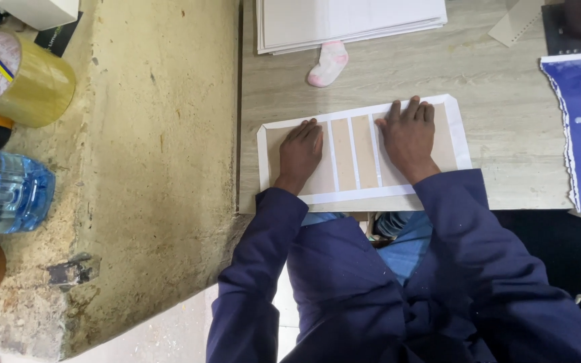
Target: The person wipes a white sheet of paper on a table using a small pink cloth. They then pick up a larger white paper frame with beige inserts, wipe it with the cloth, and place it back on the table. The person continues to wipe the initial white sheet of paper.
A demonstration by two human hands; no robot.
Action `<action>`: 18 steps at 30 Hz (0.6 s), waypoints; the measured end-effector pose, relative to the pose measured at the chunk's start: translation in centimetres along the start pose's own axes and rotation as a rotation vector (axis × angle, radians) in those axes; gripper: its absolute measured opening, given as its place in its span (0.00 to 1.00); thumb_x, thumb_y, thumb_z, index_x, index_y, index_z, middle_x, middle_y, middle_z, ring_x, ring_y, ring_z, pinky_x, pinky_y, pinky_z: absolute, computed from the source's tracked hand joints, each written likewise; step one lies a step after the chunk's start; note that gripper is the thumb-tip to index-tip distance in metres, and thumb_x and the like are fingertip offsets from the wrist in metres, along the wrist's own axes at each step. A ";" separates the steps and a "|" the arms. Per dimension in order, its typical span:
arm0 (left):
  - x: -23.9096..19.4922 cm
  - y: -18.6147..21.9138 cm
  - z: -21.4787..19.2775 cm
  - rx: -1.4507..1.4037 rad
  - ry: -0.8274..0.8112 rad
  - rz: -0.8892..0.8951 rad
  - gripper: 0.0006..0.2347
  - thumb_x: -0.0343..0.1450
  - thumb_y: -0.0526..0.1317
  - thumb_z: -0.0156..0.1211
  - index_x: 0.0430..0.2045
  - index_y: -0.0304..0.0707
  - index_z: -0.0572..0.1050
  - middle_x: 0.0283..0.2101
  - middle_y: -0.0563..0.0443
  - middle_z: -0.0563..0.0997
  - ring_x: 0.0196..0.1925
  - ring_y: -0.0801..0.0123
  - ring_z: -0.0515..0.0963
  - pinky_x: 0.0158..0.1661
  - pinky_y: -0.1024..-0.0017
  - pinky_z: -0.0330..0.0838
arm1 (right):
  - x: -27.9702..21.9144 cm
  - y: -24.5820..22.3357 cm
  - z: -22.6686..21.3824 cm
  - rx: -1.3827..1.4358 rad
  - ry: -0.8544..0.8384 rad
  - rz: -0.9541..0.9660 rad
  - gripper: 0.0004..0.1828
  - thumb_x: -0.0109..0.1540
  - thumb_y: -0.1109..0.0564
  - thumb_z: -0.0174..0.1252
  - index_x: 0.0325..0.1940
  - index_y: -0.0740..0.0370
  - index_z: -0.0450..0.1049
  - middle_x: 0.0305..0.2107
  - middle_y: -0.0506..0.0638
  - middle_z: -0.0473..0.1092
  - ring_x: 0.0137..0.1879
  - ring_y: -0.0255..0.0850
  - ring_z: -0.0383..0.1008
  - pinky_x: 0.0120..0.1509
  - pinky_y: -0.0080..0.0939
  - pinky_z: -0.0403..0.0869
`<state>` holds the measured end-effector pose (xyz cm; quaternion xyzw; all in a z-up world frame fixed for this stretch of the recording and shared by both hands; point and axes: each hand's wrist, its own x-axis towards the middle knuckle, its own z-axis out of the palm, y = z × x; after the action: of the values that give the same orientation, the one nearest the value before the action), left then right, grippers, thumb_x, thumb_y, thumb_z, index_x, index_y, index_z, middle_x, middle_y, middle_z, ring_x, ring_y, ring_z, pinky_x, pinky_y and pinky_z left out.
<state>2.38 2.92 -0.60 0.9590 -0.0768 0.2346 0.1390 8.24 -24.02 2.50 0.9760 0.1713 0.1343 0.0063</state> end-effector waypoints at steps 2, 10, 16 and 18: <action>0.0 -1.2 -0.8 -0.076 -0.087 -0.041 0.09 0.78 0.38 0.62 0.49 0.40 0.85 0.55 0.43 0.86 0.62 0.55 0.84 0.63 0.62 0.80 | 0.0 0.0 0.1 -0.016 0.010 -0.013 0.33 0.82 0.36 0.43 0.71 0.66 0.78 0.54 0.79 0.75 0.62 0.70 0.79 0.73 0.65 0.62; -0.6 -3.7 -2.4 0.057 0.063 -0.035 0.20 0.77 0.46 0.65 0.61 0.36 0.77 0.65 0.35 0.78 0.69 0.42 0.76 0.68 0.44 0.69 | 0.1 1.0 0.8 -0.044 0.039 -0.114 0.27 0.81 0.41 0.47 0.66 0.64 0.81 0.51 0.74 0.78 0.57 0.65 0.83 0.66 0.60 0.69; -0.5 -3.3 -2.2 0.077 0.178 -0.031 0.12 0.72 0.45 0.70 0.43 0.37 0.87 0.50 0.41 0.88 0.58 0.53 0.86 0.60 0.59 0.80 | 1.0 1.1 2.0 -0.146 -0.079 -0.114 0.22 0.78 0.44 0.50 0.59 0.61 0.82 0.45 0.69 0.80 0.52 0.61 0.84 0.60 0.59 0.73; -0.3 -3.1 -2.6 0.061 0.207 -0.019 0.07 0.72 0.43 0.70 0.35 0.39 0.87 0.46 0.43 0.89 0.55 0.56 0.88 0.59 0.62 0.81 | 1.7 -0.3 0.6 -0.058 -0.118 -0.119 0.21 0.76 0.45 0.52 0.63 0.60 0.80 0.50 0.67 0.78 0.57 0.60 0.82 0.61 0.61 0.73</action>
<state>1.69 6.71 0.74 0.9341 -0.0459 0.3333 0.1193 9.83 -23.15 2.38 0.9697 0.2243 0.0811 0.0525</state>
